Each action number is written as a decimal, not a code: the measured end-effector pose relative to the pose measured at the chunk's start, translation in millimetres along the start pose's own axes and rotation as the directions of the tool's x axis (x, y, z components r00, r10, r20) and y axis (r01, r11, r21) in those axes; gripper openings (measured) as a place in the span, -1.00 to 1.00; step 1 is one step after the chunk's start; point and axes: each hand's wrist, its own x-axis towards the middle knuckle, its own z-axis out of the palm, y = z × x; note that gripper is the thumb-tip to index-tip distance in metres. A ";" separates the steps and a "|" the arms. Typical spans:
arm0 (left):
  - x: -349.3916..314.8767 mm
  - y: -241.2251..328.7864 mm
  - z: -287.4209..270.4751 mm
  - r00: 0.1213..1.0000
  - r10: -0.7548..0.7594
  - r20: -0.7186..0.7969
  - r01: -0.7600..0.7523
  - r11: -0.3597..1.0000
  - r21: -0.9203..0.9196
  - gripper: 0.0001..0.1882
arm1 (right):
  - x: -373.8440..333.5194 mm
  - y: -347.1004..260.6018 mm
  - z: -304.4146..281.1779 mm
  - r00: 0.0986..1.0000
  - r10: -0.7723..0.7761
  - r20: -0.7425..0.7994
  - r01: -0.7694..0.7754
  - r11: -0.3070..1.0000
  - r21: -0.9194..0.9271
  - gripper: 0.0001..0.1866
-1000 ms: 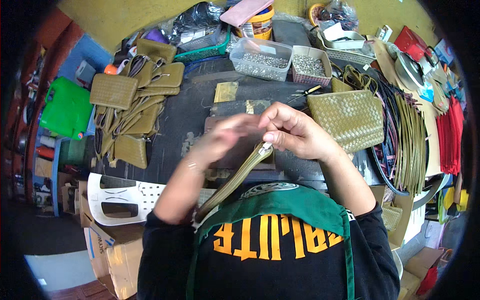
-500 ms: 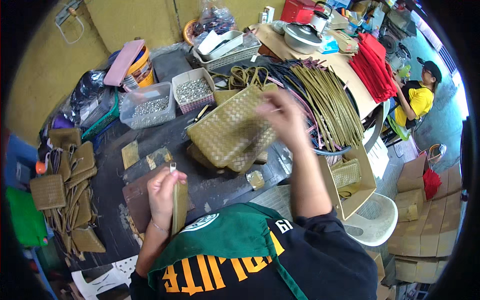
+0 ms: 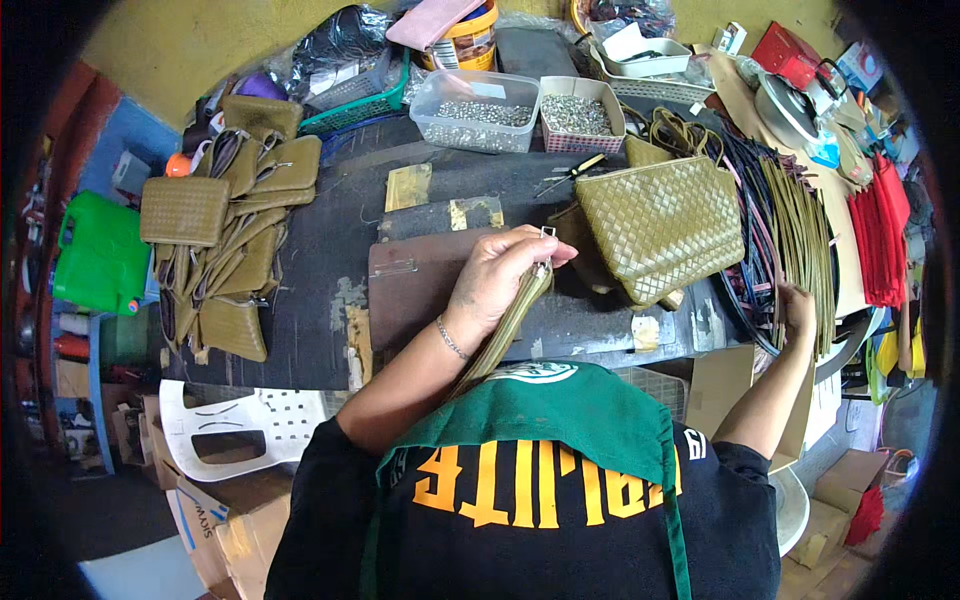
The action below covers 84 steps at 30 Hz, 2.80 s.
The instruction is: The person attaches woven straps to small woven pouches by threading the straps through the zipper pull tabs and securing the ends by hand.
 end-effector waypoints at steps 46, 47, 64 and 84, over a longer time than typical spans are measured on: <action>-31.1 -1.8 -4.9 0.984 0.130 0.123 -0.164 0.929 0.330 -0.87 | -111.1 -214.3 5.5 0.442 -0.448 -0.777 0.675 0.737 -0.041 -0.76; -30.0 -1.0 -1.7 0.982 0.125 0.139 -0.165 0.930 0.329 -0.87 | -74.4 -183.3 -7.5 0.166 -0.843 -0.511 0.255 0.537 -0.804 -0.74; -21.5 -0.3 1.9 0.972 0.159 0.174 -0.208 0.928 0.309 -0.90 | -33.7 -34.2 58.3 0.824 -0.392 -0.409 -0.162 0.527 -0.834 -0.71; -24.2 7.8 18.0 0.985 0.166 0.040 -0.167 0.985 0.029 -0.71 | -231.4 -188.9 155.9 0.530 -0.447 0.720 0.598 0.800 0.056 -0.86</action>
